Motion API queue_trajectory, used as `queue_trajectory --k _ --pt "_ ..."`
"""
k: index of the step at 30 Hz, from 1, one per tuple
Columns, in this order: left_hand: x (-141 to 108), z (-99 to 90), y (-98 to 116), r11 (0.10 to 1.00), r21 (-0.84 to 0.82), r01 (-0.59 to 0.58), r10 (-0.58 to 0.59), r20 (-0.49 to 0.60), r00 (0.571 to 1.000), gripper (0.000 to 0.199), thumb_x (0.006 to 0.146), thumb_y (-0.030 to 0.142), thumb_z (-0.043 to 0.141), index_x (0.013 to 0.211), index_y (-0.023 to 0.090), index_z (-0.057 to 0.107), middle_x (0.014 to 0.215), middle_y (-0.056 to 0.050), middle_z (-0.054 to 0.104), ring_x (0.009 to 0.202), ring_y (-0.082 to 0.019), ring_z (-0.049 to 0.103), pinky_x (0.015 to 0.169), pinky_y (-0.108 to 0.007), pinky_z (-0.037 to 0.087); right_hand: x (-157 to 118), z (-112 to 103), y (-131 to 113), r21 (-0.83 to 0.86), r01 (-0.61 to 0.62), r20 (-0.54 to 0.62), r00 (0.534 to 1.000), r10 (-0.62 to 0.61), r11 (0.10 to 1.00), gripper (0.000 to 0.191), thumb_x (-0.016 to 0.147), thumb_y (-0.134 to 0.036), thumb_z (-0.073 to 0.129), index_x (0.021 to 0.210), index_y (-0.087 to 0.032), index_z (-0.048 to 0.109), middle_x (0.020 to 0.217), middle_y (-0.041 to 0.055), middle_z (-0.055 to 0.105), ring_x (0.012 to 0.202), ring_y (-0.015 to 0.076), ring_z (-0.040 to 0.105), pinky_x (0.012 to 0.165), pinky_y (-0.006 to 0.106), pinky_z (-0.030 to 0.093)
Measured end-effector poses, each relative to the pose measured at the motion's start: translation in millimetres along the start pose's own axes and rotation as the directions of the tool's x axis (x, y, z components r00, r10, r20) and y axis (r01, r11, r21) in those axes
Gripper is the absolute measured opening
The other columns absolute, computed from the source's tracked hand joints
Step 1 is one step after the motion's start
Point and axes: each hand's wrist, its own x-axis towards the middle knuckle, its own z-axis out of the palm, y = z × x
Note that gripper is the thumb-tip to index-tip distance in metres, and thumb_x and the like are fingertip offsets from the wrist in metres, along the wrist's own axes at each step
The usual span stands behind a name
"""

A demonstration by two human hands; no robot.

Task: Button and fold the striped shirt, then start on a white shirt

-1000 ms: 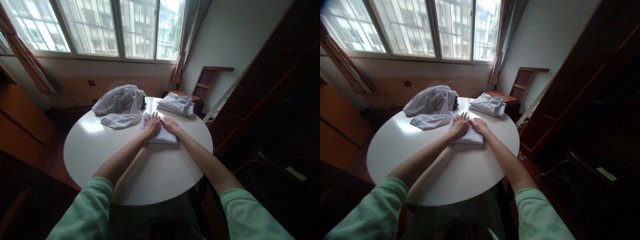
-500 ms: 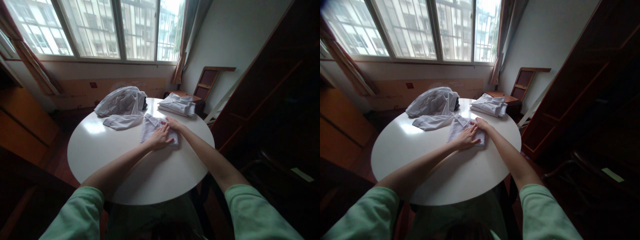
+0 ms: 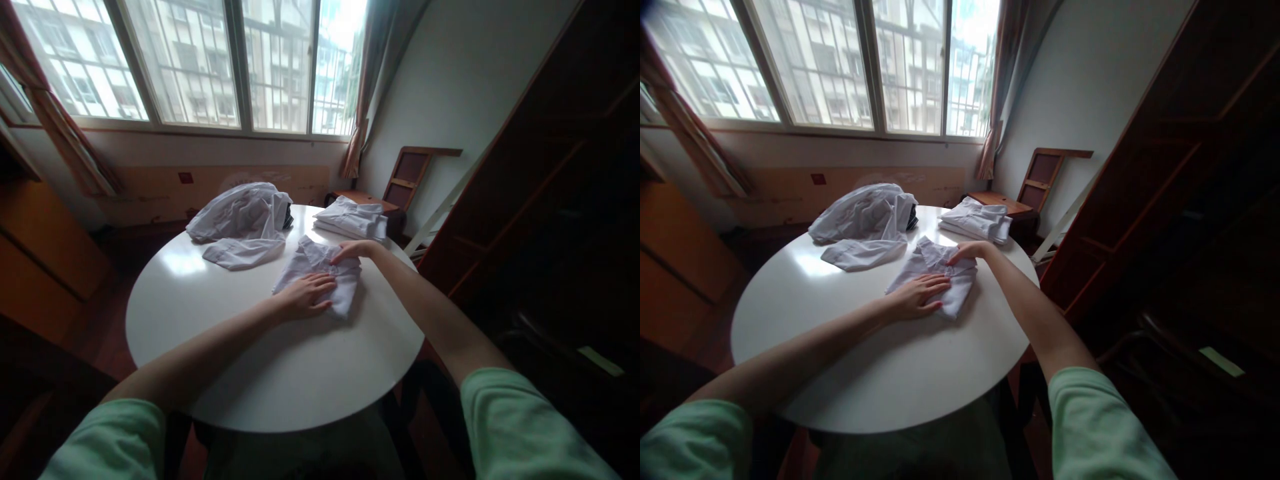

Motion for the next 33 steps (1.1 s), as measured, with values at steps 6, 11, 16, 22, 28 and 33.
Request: queue_trajectory --k 6,11,16,22,28,33 --pt "-31.3 -8.9 -16.9 0.988 -0.068 0.141 -0.155 -0.321 0.934 0.048 0.082 0.034 0.045 0.128 0.019 0.037 0.137 -0.011 0.035 0.127 -0.023 0.029 0.104 -0.042 0.024 -15.8 -5.5 -12.8 0.118 0.101 0.093 0.989 -0.112 0.988 0.039 0.05 -0.022 0.074 0.087 -0.014 0.066 0.081 0.0028 0.067 0.074 0.0153 0.061 0.069 0.025 0.05" --pt "-30.4 -20.7 -41.6 0.66 -0.668 0.342 -0.675 -0.329 0.66 0.068 0.073 0.044 0.057 0.129 0.016 0.032 0.134 -0.015 0.037 0.123 -0.028 0.034 0.1 -0.043 0.031 -25.7 -9.4 -29.8 0.087 0.285 -0.053 0.958 -0.282 0.954 0.041 0.049 -0.019 0.075 0.089 -0.015 0.064 0.082 0.0031 0.066 0.073 0.0164 0.06 0.065 0.028 0.05" --pt "-13.2 -31.1 -57.2 0.121 -0.971 0.206 -0.616 0.089 0.783 0.05 0.075 0.043 0.053 0.113 0.012 0.049 0.101 -0.014 0.061 0.088 -0.024 0.059 0.077 -0.036 0.048 -19.4 -4.4 -32.8 0.15 0.474 -0.45 0.814 -0.367 0.868 0.052 0.047 -0.022 0.078 0.096 -0.019 0.06 0.086 0.0033 0.064 0.074 0.0161 0.058 0.067 0.028 0.049" --pt "-5.0 -18.3 -64.0 -0.019 -0.991 0.13 -0.842 0.086 0.533 0.029 0.07 0.022 0.057 0.097 0.015 0.055 0.075 -0.004 0.063 0.059 -0.013 0.056 0.057 -0.024 0.047 -17.6 27.8 -7.9 0.629 0.529 -0.479 0.841 -0.252 0.57 0.052 0.072 -0.057 0.05 0.107 -0.019 0.053 0.094 0.0068 0.065 0.088 0.0212 0.06 0.076 0.035 0.049" --pt "-9.7 -16.3 -63.5 -0.137 -0.985 0.106 -0.885 0.17 0.435 0.024 0.073 0.017 0.052 0.097 0.016 0.054 0.072 -0.003 0.063 0.056 -0.012 0.056 0.056 -0.023 0.046 -47.9 90.7 9.4 0.809 0.257 -0.218 0.966 -0.136 0.528 0.032 0.073 -0.036 0.058 0.099 -0.016 0.056 0.089 0.0061 0.066 0.08 0.0178 0.063 0.075 0.032 0.051" --pt "-17.7 -21.1 -48.3 -0.285 -0.916 0.284 -0.862 0.374 0.343 0.018 0.077 0.017 0.049 0.092 0.01 0.055 0.061 -0.004 0.06 0.049 -0.013 0.053 0.049 -0.022 0.045 -62.6 113.7 4.4 0.781 0.221 -0.301 0.953 0.042 0.584 0.024 0.068 -0.019 0.063 0.091 -0.015 0.057 0.076 0.0032 0.065 0.058 0.0112 0.058 0.054 0.022 0.05"
